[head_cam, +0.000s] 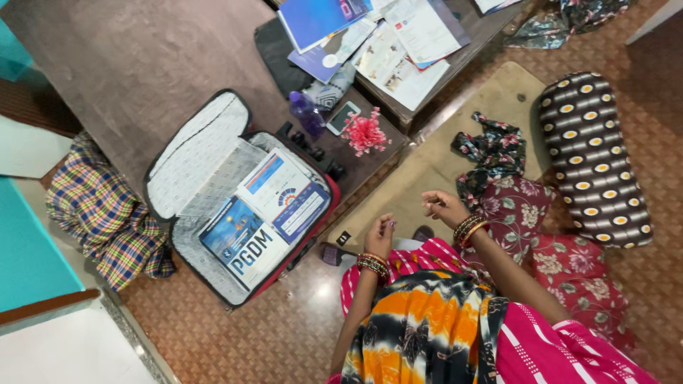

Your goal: The person organizes and packs documents, brochures, and books into a suitcase, placing them into specific pockets and sections.

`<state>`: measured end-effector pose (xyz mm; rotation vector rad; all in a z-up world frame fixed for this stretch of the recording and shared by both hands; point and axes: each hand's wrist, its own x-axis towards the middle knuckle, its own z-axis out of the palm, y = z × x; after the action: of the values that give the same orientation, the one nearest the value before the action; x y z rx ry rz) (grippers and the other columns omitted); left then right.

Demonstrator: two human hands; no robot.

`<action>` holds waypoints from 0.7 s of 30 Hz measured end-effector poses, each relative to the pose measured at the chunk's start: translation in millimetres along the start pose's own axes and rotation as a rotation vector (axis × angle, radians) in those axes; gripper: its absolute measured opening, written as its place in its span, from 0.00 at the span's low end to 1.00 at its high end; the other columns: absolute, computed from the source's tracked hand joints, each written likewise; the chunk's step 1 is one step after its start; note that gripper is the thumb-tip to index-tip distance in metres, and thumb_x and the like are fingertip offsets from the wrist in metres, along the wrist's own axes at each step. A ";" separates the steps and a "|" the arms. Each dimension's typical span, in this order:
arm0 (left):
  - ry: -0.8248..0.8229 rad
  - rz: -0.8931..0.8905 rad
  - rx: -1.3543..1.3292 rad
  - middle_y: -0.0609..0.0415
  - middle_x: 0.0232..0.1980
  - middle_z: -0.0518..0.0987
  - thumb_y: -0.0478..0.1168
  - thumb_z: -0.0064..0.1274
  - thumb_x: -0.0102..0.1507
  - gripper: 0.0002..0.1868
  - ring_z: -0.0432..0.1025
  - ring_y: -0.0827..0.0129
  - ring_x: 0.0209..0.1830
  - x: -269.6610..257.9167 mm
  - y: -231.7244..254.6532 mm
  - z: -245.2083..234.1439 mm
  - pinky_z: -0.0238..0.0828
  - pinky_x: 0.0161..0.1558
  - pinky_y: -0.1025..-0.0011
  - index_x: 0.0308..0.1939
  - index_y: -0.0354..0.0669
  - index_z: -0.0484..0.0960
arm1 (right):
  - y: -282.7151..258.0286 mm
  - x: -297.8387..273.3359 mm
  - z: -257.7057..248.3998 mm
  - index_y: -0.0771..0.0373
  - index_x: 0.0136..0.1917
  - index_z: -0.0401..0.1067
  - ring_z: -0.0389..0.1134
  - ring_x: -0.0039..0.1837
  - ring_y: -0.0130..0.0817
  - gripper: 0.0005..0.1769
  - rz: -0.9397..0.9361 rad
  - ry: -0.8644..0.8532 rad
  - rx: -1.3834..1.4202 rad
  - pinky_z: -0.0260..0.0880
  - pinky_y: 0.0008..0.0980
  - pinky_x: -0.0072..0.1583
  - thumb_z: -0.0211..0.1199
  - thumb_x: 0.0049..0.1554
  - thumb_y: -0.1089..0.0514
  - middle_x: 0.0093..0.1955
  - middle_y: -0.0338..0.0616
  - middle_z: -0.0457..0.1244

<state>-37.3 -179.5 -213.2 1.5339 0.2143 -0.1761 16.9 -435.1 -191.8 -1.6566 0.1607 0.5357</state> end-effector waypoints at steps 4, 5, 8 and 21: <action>-0.187 -0.045 0.162 0.52 0.47 0.85 0.36 0.49 0.70 0.13 0.79 0.72 0.48 6.8 13.8 47.4 0.76 0.49 0.74 0.58 0.40 0.79 | 26.3 -48.5 -64.5 0.62 0.67 0.69 0.73 0.50 0.31 0.19 0.029 0.183 0.207 0.74 0.29 0.49 0.55 0.62 0.64 0.57 0.45 0.69; -0.232 -0.021 0.235 0.52 0.46 0.85 0.36 0.50 0.70 0.13 0.80 0.72 0.47 13.5 21.4 58.3 0.76 0.49 0.74 0.57 0.40 0.80 | 30.9 -57.0 -79.6 0.62 0.67 0.69 0.73 0.50 0.31 0.19 0.023 0.194 0.210 0.74 0.29 0.49 0.55 0.62 0.64 0.57 0.45 0.69; -0.330 -0.007 0.312 0.49 0.46 0.86 0.38 0.50 0.69 0.12 0.81 0.71 0.47 29.7 47.0 93.3 0.77 0.49 0.73 0.56 0.41 0.81 | 47.1 -88.0 -112.1 0.62 0.66 0.68 0.73 0.50 0.30 0.18 0.050 0.350 0.389 0.76 0.29 0.48 0.54 0.63 0.64 0.56 0.44 0.69; -0.620 0.031 0.448 0.48 0.48 0.85 0.40 0.54 0.67 0.13 0.80 0.64 0.49 109.4 64.3 204.3 0.75 0.50 0.69 0.55 0.45 0.81 | 58.5 -72.5 -171.7 0.66 0.65 0.67 0.72 0.48 0.32 0.16 0.124 0.636 0.626 0.75 0.31 0.48 0.57 0.64 0.64 0.55 0.50 0.69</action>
<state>90.2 -379.4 -172.9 1.8415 -0.3651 -0.6973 -27.4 -625.1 -201.7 -1.1496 0.8165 0.0119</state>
